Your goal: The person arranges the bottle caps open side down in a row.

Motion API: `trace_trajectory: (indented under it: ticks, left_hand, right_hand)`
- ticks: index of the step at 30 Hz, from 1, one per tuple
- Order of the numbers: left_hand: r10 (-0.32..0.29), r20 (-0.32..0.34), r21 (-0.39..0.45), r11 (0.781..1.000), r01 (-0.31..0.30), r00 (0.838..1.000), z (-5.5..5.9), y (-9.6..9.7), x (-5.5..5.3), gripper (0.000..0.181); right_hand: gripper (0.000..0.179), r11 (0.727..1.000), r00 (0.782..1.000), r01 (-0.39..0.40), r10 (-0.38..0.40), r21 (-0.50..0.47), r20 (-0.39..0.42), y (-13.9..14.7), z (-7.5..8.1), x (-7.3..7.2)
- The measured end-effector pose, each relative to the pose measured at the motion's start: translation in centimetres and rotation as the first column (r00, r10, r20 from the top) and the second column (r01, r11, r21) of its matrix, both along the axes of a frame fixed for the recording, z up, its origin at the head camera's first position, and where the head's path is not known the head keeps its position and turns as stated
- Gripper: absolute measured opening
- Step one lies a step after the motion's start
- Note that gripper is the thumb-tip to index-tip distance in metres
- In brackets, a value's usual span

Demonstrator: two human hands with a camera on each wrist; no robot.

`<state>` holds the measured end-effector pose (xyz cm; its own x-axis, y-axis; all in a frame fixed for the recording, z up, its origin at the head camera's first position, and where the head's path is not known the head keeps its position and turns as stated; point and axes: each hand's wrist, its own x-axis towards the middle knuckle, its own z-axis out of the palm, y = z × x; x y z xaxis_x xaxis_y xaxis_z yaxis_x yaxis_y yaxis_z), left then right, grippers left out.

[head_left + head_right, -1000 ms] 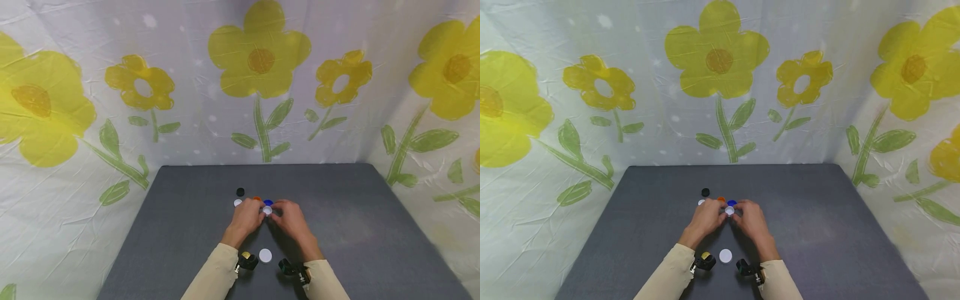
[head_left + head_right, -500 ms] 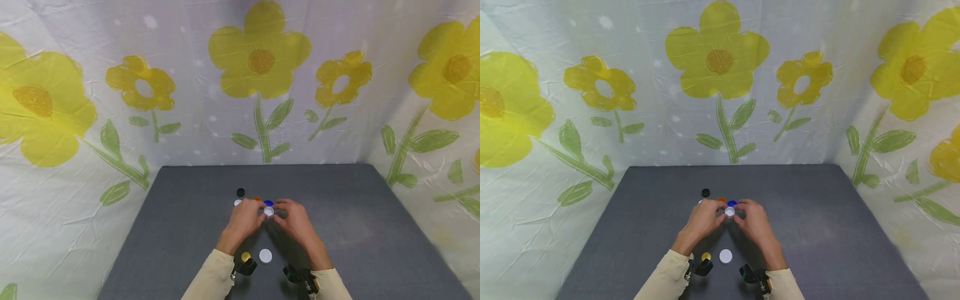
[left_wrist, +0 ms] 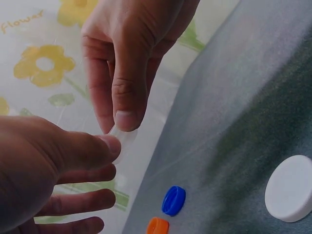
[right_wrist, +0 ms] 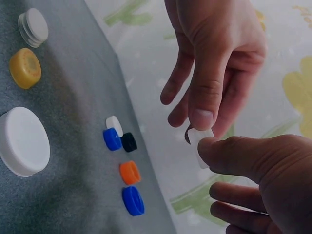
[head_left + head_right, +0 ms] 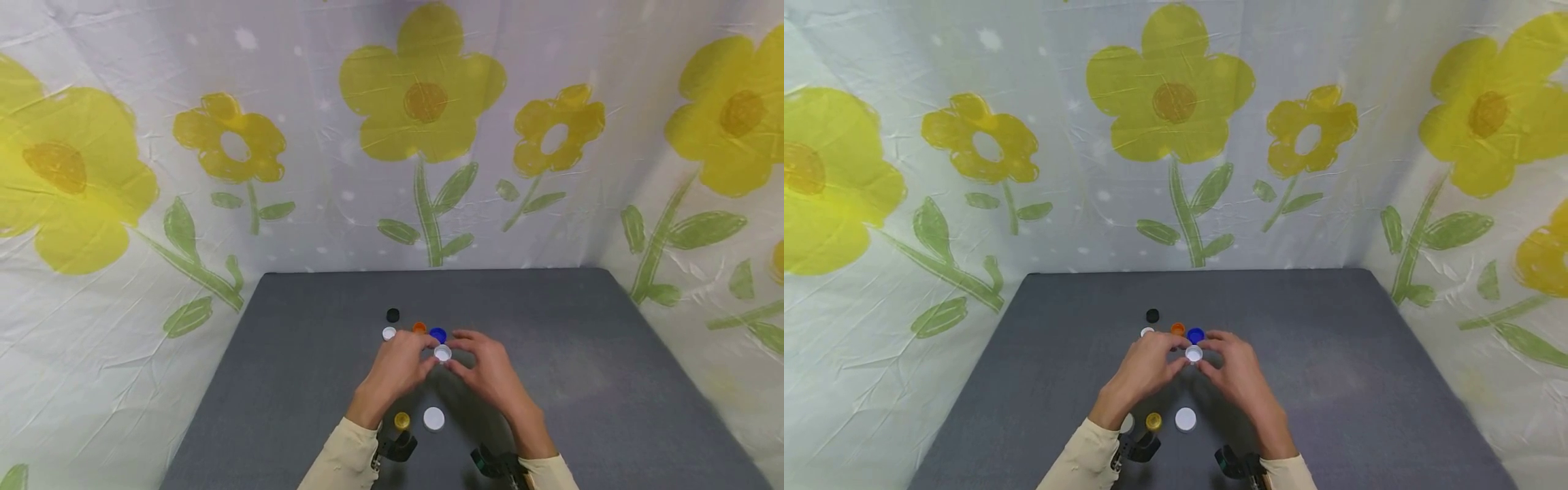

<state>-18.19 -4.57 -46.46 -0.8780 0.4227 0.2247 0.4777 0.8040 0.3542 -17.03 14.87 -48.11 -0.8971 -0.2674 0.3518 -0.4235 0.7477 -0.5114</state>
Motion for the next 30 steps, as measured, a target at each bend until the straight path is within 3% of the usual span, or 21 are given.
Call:
trace_trajectory:
  ticks: [8, 15, 21, 26, 30]
  left_hand:
    - [-0.029, -0.002, -0.004, 1.000, 0.029, 1.000, -0.3, -0.1, 0.7, 0.030]
    - [-0.045, -0.101, -0.028, 0.999, 0.042, 0.994, -0.6, -0.5, 1.1, 0.036]
    - [-0.089, -0.136, 0.075, 0.992, 0.100, 0.987, -0.8, -0.9, 1.4, 0.032]
    - [-0.090, -0.174, 0.136, 0.984, 0.115, 0.981, -1.0, -1.0, 1.3, 0.028]
    - [-0.070, -0.191, 0.142, 0.985, 0.098, 0.979, -1.1, -1.0, 1.4, 0.025]
  right_hand:
    - [0.029, 1.000, 0.999, -0.006, 0.006, -0.008, 0.037, 0.3, -0.2, 0.6]
    - [0.026, 0.999, 0.997, 0.008, -0.005, -0.033, 0.077, 0.5, -0.1, 1.0]
    - [0.018, 0.994, 0.989, 0.000, 0.016, -0.112, 0.145, 0.8, 0.3, 1.0]
    - [0.023, 0.988, 0.974, 0.015, 0.020, -0.154, 0.224, 0.8, 0.7, 1.1]
    - [0.027, 0.989, 0.984, 0.016, 0.011, -0.150, 0.179, 0.8, 0.6, 1.1]
